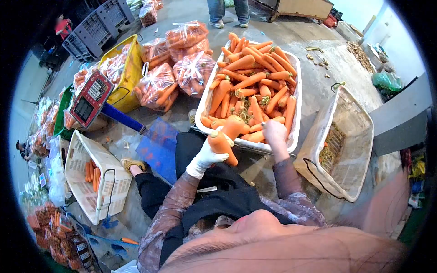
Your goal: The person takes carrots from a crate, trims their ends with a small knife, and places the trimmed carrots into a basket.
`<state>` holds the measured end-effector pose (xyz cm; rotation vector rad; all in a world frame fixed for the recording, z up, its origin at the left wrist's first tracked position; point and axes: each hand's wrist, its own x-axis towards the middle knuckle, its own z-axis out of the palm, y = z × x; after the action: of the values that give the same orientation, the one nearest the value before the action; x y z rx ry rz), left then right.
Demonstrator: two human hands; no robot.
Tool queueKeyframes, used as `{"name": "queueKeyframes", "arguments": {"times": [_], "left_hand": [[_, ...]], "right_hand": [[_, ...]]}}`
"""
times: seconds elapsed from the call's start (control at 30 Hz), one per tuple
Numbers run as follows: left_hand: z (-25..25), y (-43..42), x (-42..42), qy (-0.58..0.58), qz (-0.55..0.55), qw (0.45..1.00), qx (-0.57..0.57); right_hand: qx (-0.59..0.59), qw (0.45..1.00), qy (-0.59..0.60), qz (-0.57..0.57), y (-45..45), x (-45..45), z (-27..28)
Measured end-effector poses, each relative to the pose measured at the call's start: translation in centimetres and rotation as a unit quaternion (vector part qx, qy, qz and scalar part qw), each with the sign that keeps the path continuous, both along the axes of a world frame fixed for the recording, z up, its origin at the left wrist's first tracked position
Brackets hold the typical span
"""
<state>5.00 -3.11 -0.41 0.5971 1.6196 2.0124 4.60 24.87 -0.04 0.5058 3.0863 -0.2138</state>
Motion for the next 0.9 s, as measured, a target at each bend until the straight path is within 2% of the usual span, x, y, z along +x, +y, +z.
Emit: {"name": "queueKeyframes", "arguments": {"times": [0.07,0.1,0.2,0.23,0.27,0.33,0.4,0.43,0.47,0.5,0.53,0.57,0.63,0.67,0.7,0.77,0.8,0.83,0.87,0.9], "left_hand": [[2.0,-1.8,0.8,-0.066,0.006,0.996,0.052],[1.2,-2.7,0.8,-0.064,0.015,0.993,0.093],[2.7,-7.6,1.5,-0.128,0.149,0.966,0.170],[5.0,-9.1,2.0,-0.167,0.235,0.937,0.198],[5.6,-11.2,2.4,-0.155,0.303,0.917,0.208],[4.3,-20.3,1.2,-0.129,0.417,0.871,0.224],[3.6,-30.3,-0.4,-0.072,0.582,0.781,0.216],[3.0,-34.7,-0.7,-0.041,0.596,0.789,0.141],[3.0,-38.4,-0.7,0.064,0.528,0.840,-0.112],[4.2,-41.6,-0.6,0.217,0.399,0.750,-0.480],[5.5,-43.2,-0.8,0.281,0.289,0.684,-0.608],[3.2,-41.9,-0.5,0.179,0.533,0.778,-0.280],[2.1,-39.8,-0.2,0.153,0.576,0.774,-0.214],[1.6,-37.6,-1.4,0.025,0.573,0.819,-0.026],[1.1,-35.2,-2.6,-0.101,0.577,0.792,0.172],[1.3,-27.9,-4.1,-0.145,0.490,0.856,0.082],[1.1,-24.0,-4.4,-0.108,0.460,0.881,-0.030],[2.2,-19.8,-4.0,-0.091,0.415,0.901,-0.086],[1.0,-16.8,-4.4,-0.044,0.386,0.911,-0.139],[0.5,-13.5,-4.6,0.053,0.344,0.917,-0.196]], "right_hand": [[-0.038,0.996,-0.028,-0.079,2.2,-1.0,-1.7],[-0.055,0.995,-0.009,-0.088,2.9,-1.1,-2.1],[-0.069,0.989,0.057,-0.120,4.8,-2.5,-2.7],[-0.090,0.980,0.113,-0.140,6.0,-3.7,-3.8],[-0.101,0.976,0.105,-0.164,6.5,-4.6,-2.9],[-0.079,0.977,0.151,-0.128,8.5,-6.7,-4.2],[-0.085,0.977,0.156,-0.118,9.5,-9.5,-5.6],[-0.090,0.977,0.160,-0.105,9.8,-10.7,-5.9],[-0.091,0.977,0.160,-0.104,9.6,-11.7,-5.8],[-0.096,0.978,0.158,-0.097,8.9,-12.7,-5.9],[-0.103,0.978,0.156,-0.091,8.1,-13.4,-5.9],[-0.120,0.981,0.119,-0.100,7.4,-13.9,-5.7],[-0.123,0.985,0.051,-0.107,6.1,-14.7,-5.5],[-0.124,0.985,0.053,-0.105,5.9,-15.1,-5.5],[-0.134,0.981,0.052,-0.131,5.8,-15.4,-5.5],[-0.135,0.976,0.061,-0.159,5.8,-15.5,-5.1],[-0.163,0.966,0.063,-0.190,6.0,-15.5,-4.3],[-0.177,0.962,0.070,-0.194,6.2,-15.0,-3.2],[-0.189,0.958,0.077,-0.200,6.5,-14.0,-2.1],[-0.223,0.955,0.063,-0.186,6.9,-12.7,-0.7]]}}
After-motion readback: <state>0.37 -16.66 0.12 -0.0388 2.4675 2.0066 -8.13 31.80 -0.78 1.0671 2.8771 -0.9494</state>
